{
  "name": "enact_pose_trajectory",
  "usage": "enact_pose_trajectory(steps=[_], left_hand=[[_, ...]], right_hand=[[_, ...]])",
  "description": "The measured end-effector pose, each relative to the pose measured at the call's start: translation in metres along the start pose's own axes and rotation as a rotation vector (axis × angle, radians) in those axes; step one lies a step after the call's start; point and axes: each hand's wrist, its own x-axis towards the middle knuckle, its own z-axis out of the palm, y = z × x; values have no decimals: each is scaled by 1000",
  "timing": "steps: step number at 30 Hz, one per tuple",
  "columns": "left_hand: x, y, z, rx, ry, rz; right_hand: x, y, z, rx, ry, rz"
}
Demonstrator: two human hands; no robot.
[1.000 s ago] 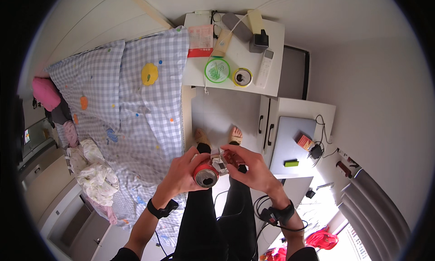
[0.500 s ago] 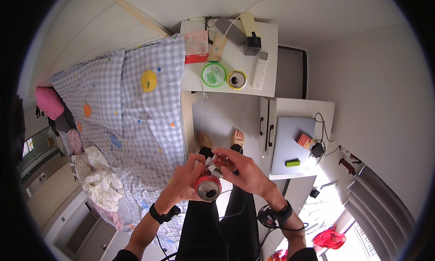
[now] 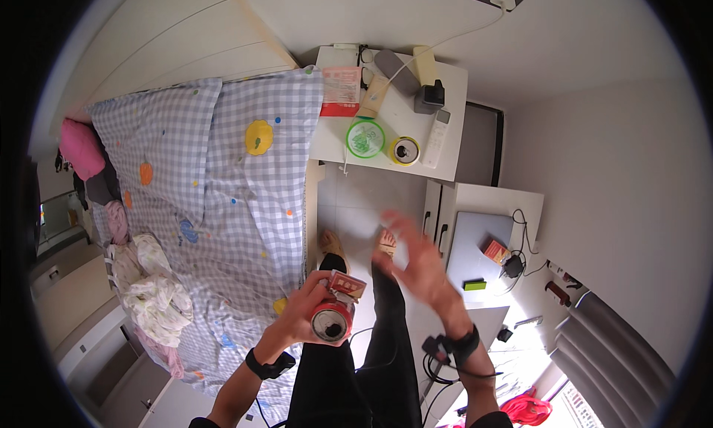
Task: Collecting shoes from the balcony and drink cans from a bedroom.
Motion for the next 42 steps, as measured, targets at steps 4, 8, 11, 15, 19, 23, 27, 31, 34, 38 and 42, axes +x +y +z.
enact_pose_trajectory(steps=[4,8,11,15,19,23,27,31,34,38,42], left_hand=[[-15,-1,-9,20,68,-78],[-20,-4,-9,31,88,-57],[-35,0,-11,24,94,-86],[-45,-4,-9,12,126,-95],[-34,4,-10,-38,153,-114],[-44,16,-19,-96,156,-182],[-42,34,-22,-64,49,-145],[-35,35,-16,40,14,0],[-28,54,-5,20,-7,39],[-33,84,3,-31,-117,67],[-31,138,-2,64,-244,225]], right_hand=[[77,38,-13,-327,541,-67],[121,91,0,-438,508,-65],[129,102,10,-352,299,113],[98,90,20,-236,336,43],[44,106,22,-465,354,29],[-16,62,50,-348,187,47],[-91,64,65,-357,246,77],[-141,37,64,-250,243,187],[-185,35,58,-371,300,326],[-245,16,46,-312,389,458],[-331,-26,26,-304,586,547]])
